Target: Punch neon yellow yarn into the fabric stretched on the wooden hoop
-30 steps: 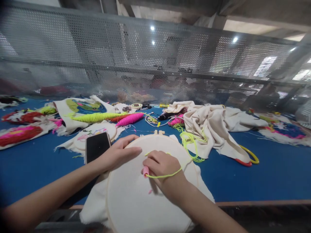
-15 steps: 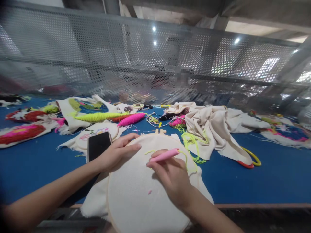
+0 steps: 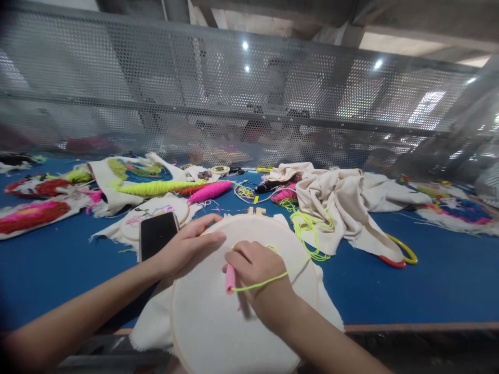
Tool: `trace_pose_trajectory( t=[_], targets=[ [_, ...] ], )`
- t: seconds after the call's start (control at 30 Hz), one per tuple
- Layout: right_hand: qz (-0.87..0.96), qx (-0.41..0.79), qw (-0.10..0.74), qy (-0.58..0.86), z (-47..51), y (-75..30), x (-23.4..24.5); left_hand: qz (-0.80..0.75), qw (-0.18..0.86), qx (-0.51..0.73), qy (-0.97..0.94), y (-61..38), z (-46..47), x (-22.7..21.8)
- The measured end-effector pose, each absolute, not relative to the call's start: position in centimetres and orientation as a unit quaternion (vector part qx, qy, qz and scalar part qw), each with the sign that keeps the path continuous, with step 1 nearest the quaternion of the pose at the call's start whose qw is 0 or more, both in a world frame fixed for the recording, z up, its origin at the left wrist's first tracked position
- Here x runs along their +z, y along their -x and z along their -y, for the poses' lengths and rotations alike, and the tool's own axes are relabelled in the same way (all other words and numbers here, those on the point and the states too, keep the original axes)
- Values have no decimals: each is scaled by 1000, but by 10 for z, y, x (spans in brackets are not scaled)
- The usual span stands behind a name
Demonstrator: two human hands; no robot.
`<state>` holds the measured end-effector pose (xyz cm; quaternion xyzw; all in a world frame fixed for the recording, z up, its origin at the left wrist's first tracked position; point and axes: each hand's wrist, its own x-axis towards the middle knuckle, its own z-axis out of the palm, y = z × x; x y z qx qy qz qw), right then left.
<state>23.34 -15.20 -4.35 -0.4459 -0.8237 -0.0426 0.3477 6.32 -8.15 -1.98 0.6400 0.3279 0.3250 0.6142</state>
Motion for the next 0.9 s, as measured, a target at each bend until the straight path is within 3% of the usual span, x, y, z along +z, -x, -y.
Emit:
trace_pose_trajectory(
  t=[0.07, 0.17, 0.43, 0.9],
  targets=[
    [817, -21, 354, 455, 153, -233, -43, -326, 621, 323, -636, -63, 82, -20],
    [782, 40, 432, 449, 156, -237, -42, -316, 627, 319, -637, -63, 81, -20],
    [639, 278, 533, 479, 159, -240, -45, -323, 591, 327, -663, -63, 80, -21],
    [685, 186, 516, 480, 160, -239, -44, -318, 590, 323, -668, -61, 78, -23]
  ],
)
